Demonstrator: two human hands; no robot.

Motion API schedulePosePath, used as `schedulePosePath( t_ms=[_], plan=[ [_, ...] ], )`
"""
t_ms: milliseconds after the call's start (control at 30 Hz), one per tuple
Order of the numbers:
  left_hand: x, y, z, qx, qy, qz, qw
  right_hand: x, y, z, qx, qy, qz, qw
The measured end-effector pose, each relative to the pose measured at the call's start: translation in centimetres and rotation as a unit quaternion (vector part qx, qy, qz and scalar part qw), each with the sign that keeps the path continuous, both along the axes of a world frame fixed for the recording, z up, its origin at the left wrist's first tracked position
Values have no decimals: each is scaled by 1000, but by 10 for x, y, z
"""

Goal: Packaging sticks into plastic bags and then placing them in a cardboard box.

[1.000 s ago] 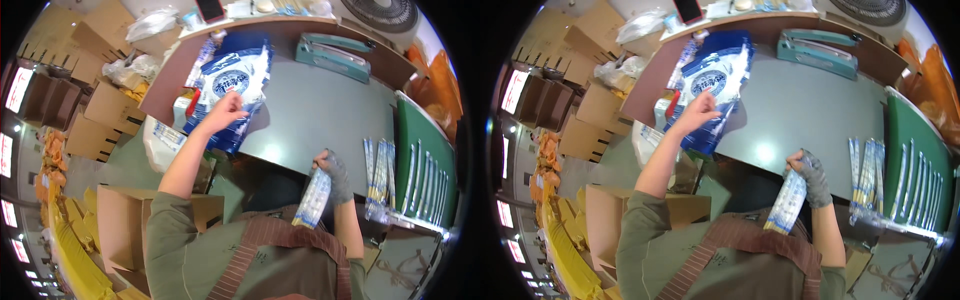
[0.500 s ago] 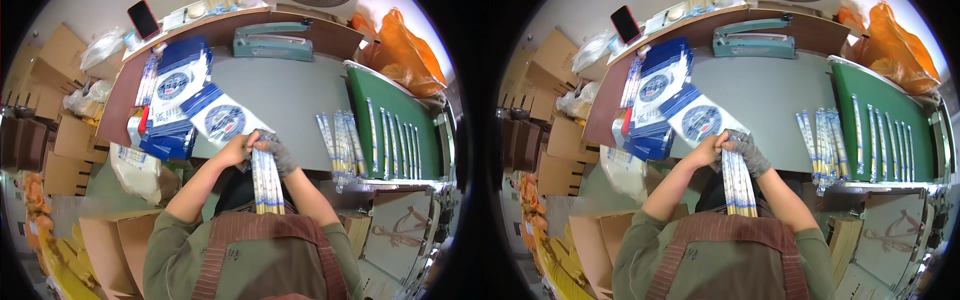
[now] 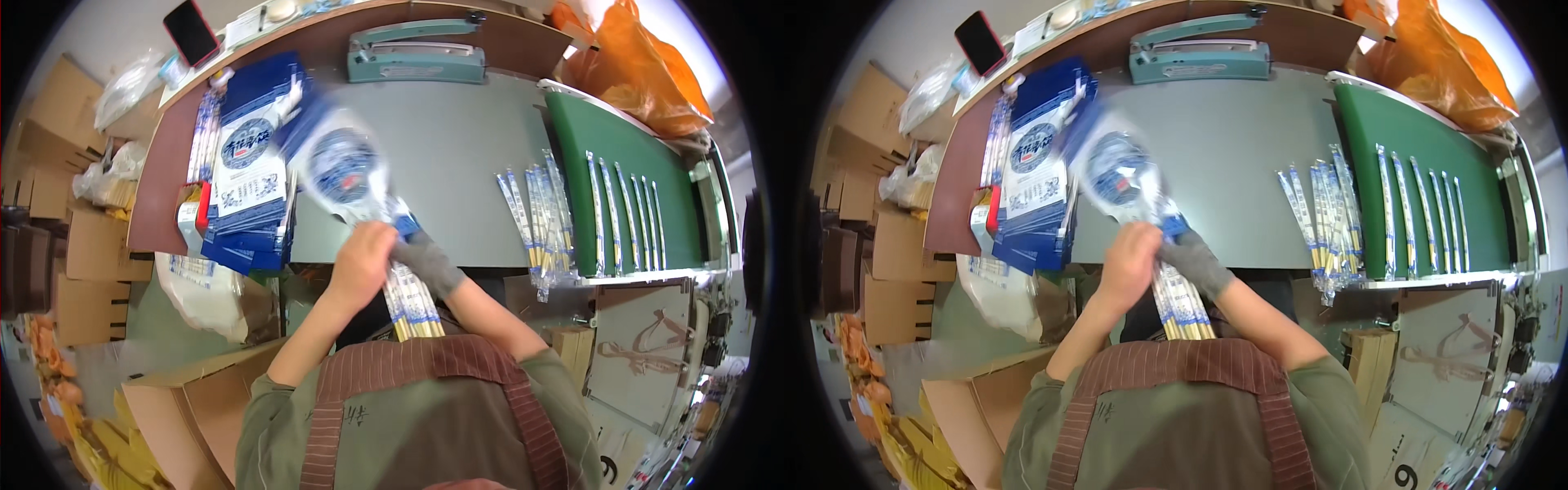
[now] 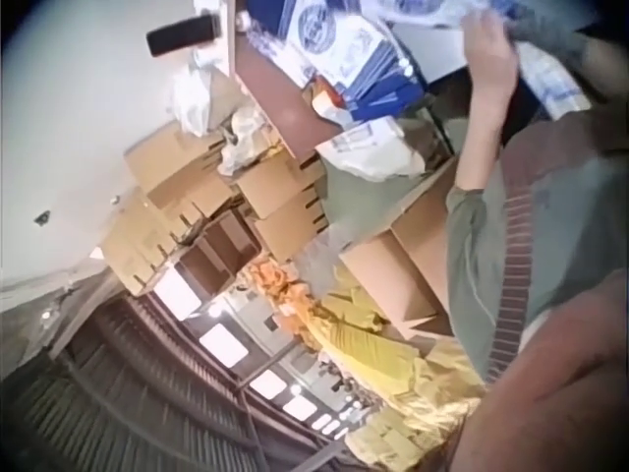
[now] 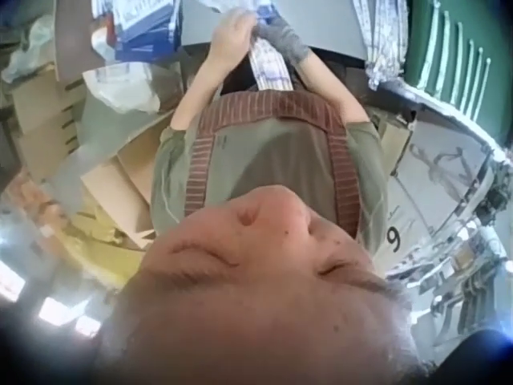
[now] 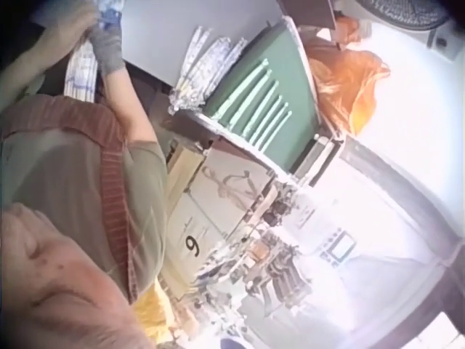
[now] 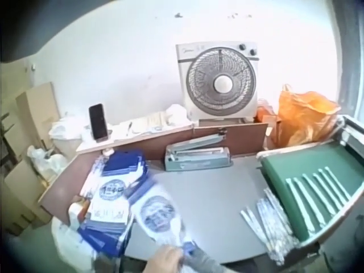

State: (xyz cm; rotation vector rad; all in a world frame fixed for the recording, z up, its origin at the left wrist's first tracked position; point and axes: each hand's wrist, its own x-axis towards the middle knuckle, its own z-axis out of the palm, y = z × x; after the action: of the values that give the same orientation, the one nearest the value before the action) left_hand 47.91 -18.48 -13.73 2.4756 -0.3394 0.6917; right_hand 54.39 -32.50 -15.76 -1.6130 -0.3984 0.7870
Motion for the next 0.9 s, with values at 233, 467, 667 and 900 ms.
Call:
schedulePosePath(
  t_ms=[233, 467, 667, 900],
  plan=[
    [-67, -15, -18, -15, 56, -80, 995, -89, -120, -50, 30, 148, -48, 987],
    [6, 8, -31, -143, -10, 119, 983, 2, -10, 7, -257, -441, -90, 855],
    [-62, 0, -44, -75, 4, 102, 992, -43, -61, -25, -206, -529, -64, 821],
    [-11, 22, 120, -229, 20, 72, 971, 20, -42, 163, -22, -428, -88, 899]
  ],
)
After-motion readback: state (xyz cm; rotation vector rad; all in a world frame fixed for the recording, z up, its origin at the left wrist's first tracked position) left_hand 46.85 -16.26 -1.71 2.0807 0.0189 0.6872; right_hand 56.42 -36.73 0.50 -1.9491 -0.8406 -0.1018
